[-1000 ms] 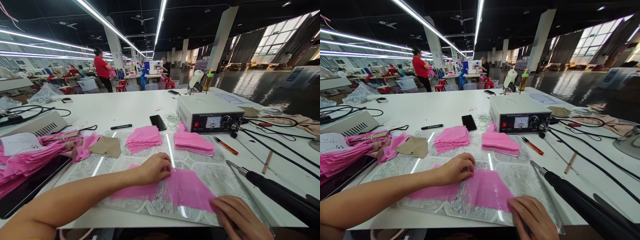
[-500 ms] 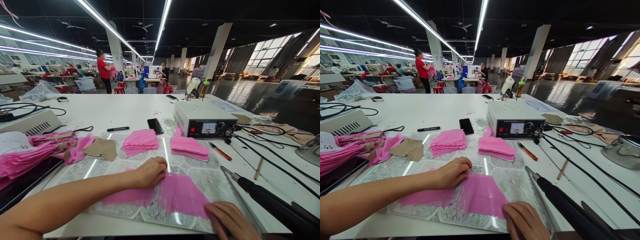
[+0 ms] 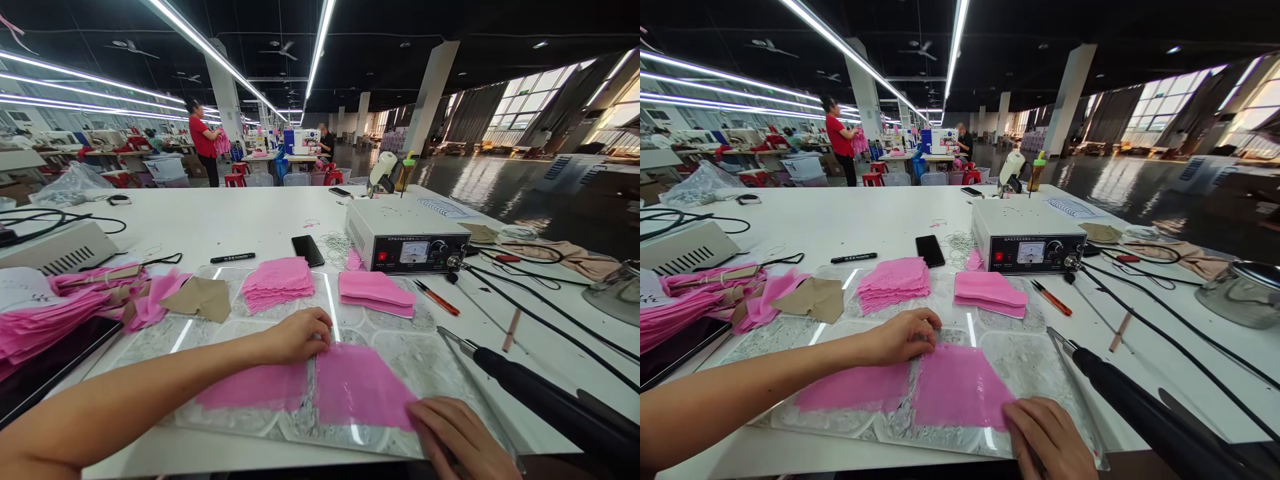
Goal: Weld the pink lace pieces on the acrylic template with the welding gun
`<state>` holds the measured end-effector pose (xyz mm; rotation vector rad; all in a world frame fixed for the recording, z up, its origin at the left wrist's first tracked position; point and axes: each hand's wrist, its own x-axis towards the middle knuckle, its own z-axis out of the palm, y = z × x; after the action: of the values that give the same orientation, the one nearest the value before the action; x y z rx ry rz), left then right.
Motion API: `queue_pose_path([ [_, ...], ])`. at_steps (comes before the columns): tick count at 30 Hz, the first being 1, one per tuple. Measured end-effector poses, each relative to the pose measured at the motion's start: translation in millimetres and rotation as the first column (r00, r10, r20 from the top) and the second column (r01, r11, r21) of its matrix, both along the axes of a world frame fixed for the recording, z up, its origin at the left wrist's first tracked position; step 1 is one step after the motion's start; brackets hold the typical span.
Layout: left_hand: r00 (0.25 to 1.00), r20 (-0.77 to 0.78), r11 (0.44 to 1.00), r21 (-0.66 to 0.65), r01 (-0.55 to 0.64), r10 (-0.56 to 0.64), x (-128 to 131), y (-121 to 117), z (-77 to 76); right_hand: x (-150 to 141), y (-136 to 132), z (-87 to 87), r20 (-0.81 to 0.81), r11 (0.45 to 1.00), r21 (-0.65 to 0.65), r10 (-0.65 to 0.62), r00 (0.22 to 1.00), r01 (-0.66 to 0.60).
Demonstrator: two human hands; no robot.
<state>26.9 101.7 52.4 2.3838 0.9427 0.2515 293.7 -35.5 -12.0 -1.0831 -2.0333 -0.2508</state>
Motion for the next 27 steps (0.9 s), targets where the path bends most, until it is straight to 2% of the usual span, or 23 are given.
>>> queue_pose_path([
  [6, 0.994, -0.108, 1.000, 0.018, 0.004, -0.002, 3, 7, 9.8, -7, -3, 1.3, -0.073, 0.997, -0.070, -0.019, 0.997, 0.014],
  [12, 0.983, -0.181, 0.965, 0.248, 0.086, -0.041, 6, 6, 9.2, -9, -4, 7.2, -0.180, 0.996, -0.088, -0.046, 0.983, 0.031],
  [15, 0.982, -0.097, 0.925, 0.331, 0.187, -0.164, 5, -1, 7.4, -6, -6, 9.5, -0.246, 0.993, -0.086, -0.097, 0.964, 0.078],
  [18, 0.924, -0.054, 0.861, 0.344, 0.374, -0.379, 5, -7, 4.7, -2, -8, 8.0, -0.270, 0.987, -0.128, -0.129, 0.954, 0.098],
  [20, 0.883, -0.087, 0.821, 0.335, 0.463, -0.462, 3, -8, 2.2, -1, -9, 6.6, -0.252, 0.984, -0.158, -0.121, 0.960, 0.082],
  [24, 0.841, -0.157, 0.788, 0.297, 0.540, -0.517, 1, -4, -0.4, -2, -13, 6.7, -0.203, 0.973, -0.213, -0.127, 0.971, 0.083],
  [27, 0.819, -0.159, 0.766, 0.292, 0.572, -0.551, 4, -2, 2.2, -4, -17, 8.9, -0.200, 0.973, -0.204, -0.150, 0.968, 0.109],
])
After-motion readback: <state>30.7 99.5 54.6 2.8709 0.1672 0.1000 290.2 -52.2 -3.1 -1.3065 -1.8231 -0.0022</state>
